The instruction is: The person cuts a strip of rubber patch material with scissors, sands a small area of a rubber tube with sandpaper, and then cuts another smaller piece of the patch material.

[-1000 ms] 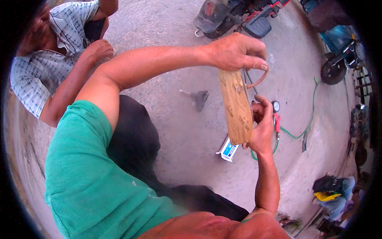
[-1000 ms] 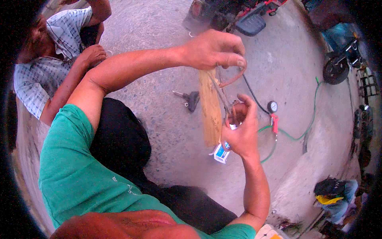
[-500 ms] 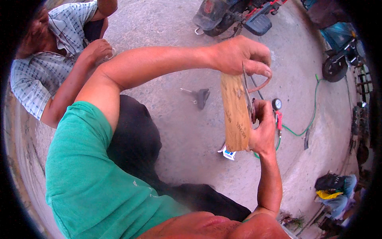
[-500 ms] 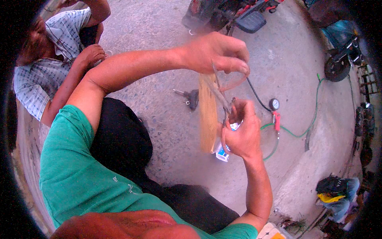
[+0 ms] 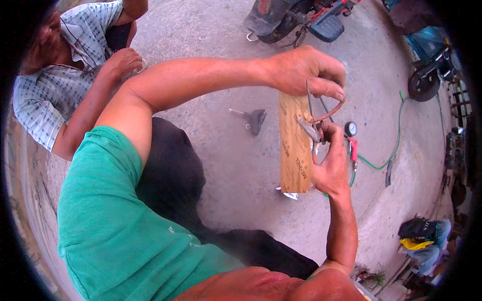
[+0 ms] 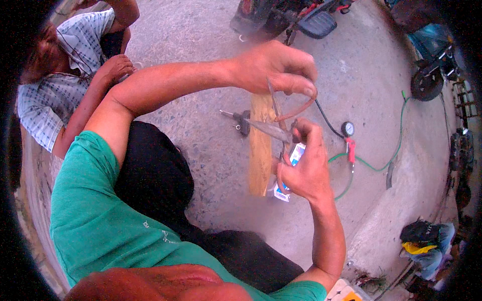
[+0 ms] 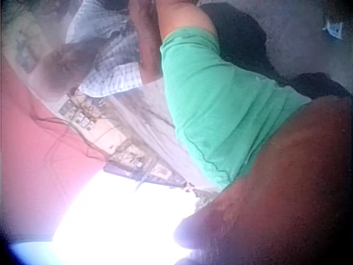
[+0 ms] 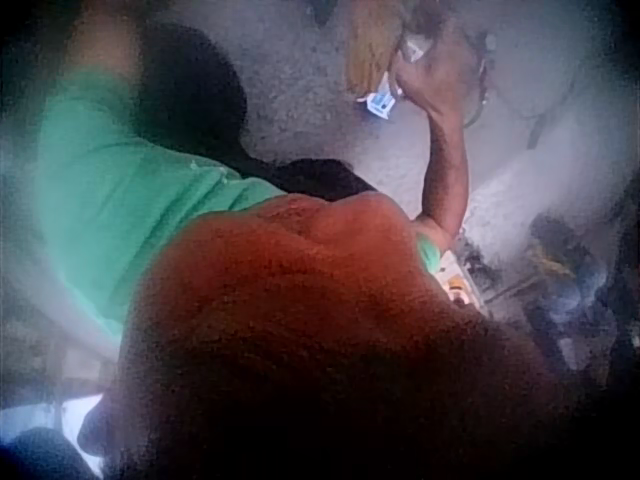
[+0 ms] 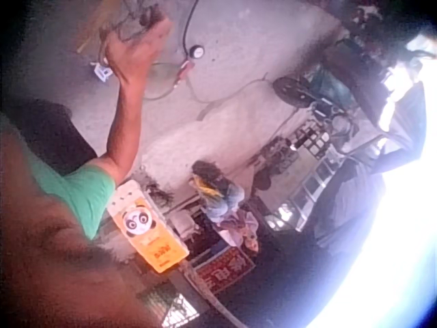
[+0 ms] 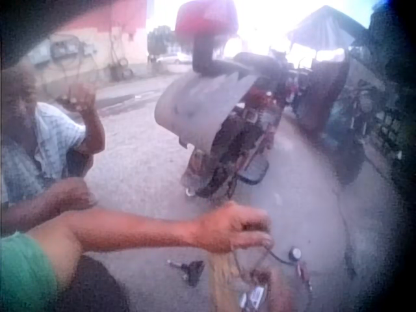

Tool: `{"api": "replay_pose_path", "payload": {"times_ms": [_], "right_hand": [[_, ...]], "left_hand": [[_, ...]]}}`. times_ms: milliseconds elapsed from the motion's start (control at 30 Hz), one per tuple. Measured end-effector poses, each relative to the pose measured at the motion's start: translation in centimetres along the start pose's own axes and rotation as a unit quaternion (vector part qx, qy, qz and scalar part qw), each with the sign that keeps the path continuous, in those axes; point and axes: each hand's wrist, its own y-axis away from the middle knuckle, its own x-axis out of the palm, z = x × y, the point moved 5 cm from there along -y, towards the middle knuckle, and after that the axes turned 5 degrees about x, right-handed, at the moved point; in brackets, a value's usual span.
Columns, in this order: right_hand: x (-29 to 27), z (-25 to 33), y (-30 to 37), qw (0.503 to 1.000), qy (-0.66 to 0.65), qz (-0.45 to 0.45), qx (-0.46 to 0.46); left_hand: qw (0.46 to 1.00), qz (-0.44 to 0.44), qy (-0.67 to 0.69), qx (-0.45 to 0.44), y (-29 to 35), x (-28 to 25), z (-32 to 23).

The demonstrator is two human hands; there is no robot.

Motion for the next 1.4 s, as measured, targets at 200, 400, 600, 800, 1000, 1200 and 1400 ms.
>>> {"api": "replay_pose_path", "payload": {"times_ms": [200,400,600,800,1000,1200,1400], "right_hand": [[0.2,0.3,-0.3,0.999,0.005,0.017,-0.035],[0.5,-0.2,-0.1,1.000,-0.007,0.014,0.003],[0.5,0.1,0.3,0.999,-0.007,0.020,0.028],[0.5,0.7,0.1,0.999,0.033,0.017,0.011],[0.7,0.6,0.1,0.999,0.047,0.012,0.008],[1.1,-0.1,0.4,0.999,0.037,0.008,0.018],[1.1,0.3,0.2,0.999,0.041,0.002,0.025]], "left_hand": [[0.999,-0.011,0.043,-0.032,0.6,0.6,0.1],[1.000,-0.024,-0.015,-0.005,0.6,0.8,0.1],[0.999,-0.016,-0.020,0.023,0.7,1.3,0.3],[0.999,0.017,-0.028,0.011,0.7,1.5,0.7],[0.999,0.015,-0.021,0.028,0.8,1.7,0.9],[1.000,0.007,0.003,0.012,0.9,1.8,0.6],[1.000,0.000,-0.014,0.010,1.1,2.2,1.5]]}}
